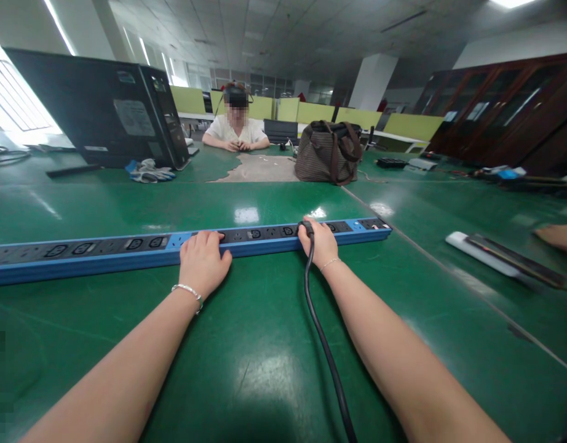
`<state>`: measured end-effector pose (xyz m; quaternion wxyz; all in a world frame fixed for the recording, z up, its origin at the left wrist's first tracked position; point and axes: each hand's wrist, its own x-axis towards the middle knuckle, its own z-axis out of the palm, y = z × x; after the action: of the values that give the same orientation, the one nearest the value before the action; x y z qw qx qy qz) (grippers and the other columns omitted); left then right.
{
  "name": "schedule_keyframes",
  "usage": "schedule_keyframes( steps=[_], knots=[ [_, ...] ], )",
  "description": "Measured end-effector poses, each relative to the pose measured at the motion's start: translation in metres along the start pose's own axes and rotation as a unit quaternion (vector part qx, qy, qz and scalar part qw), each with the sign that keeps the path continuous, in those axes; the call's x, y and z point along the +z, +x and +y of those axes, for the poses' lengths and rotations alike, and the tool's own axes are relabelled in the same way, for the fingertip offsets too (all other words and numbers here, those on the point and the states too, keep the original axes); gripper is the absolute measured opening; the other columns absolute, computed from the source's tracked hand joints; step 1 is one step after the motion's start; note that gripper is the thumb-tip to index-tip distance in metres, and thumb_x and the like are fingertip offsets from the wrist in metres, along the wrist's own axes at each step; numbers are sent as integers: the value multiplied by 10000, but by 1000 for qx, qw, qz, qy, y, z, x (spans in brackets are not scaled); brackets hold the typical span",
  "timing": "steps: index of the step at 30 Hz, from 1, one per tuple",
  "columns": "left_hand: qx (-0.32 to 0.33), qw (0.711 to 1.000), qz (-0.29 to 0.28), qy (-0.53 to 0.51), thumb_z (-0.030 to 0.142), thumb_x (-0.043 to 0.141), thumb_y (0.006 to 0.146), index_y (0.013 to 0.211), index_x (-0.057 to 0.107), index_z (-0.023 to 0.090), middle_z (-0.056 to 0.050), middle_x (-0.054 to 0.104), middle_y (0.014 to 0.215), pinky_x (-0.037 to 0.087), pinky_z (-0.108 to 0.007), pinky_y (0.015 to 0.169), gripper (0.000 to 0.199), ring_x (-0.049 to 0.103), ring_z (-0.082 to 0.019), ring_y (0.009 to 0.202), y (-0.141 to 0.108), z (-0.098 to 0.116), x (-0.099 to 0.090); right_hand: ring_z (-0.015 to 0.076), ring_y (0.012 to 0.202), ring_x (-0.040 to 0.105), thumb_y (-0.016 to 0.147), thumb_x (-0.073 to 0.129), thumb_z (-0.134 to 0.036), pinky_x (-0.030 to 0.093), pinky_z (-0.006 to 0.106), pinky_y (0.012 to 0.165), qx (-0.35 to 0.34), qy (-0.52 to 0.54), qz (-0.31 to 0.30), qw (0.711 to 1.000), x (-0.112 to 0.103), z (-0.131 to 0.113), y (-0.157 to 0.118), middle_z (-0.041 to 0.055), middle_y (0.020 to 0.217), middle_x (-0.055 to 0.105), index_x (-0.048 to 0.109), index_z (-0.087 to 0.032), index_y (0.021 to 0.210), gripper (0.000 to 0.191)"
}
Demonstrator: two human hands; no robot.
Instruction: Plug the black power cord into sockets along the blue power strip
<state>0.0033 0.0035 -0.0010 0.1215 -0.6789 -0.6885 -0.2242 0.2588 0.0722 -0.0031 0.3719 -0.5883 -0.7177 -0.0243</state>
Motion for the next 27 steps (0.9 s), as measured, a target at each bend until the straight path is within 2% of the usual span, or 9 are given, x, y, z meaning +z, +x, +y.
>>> schedule_keyframes(
  steps=[10, 19, 24, 27],
  knots=[
    [-4, 1000, -6, -1, 348, 410, 800, 1102, 555, 164, -135, 577, 1101, 365, -464, 937, 383, 510, -301, 1060, 1, 0, -1, 233, 1123, 585, 884, 443, -349, 343, 418, 1048, 14, 47, 38, 998, 9, 4, 0, 103, 1145, 669, 644, -181, 1089, 332],
    [-6, 1000, -10, -2, 352, 410, 802, 1107, 560, 152, -138, 573, 1116, 360, -460, 946, 394, 507, -304, 1065, 1, 1, -3, 241, 1099, 593, 870, 457, -367, 340, 433, 1046, 26, 77, 47, 996, 10, 3, 1, 97, 1100, 685, 660, -187, 1035, 318],
    [-9, 1000, -13, 2, 356, 414, 796, 1107, 557, 157, -138, 575, 1112, 364, -462, 935, 395, 511, -304, 1055, 1, 1, -2, 206, 1001, 631, 887, 367, -499, 467, 354, 917, 104, 215, 117, 964, 3, 12, 12, 73, 1011, 710, 656, -189, 1051, 454],
    [-8, 1000, -13, 4, 358, 412, 797, 1104, 554, 166, -132, 576, 1112, 362, -459, 938, 390, 511, -300, 1057, 1, 0, -2, 207, 1005, 626, 863, 394, -522, 465, 361, 922, 109, 245, 131, 955, -8, 30, 19, 77, 1040, 700, 674, -182, 1000, 462]
  ],
)
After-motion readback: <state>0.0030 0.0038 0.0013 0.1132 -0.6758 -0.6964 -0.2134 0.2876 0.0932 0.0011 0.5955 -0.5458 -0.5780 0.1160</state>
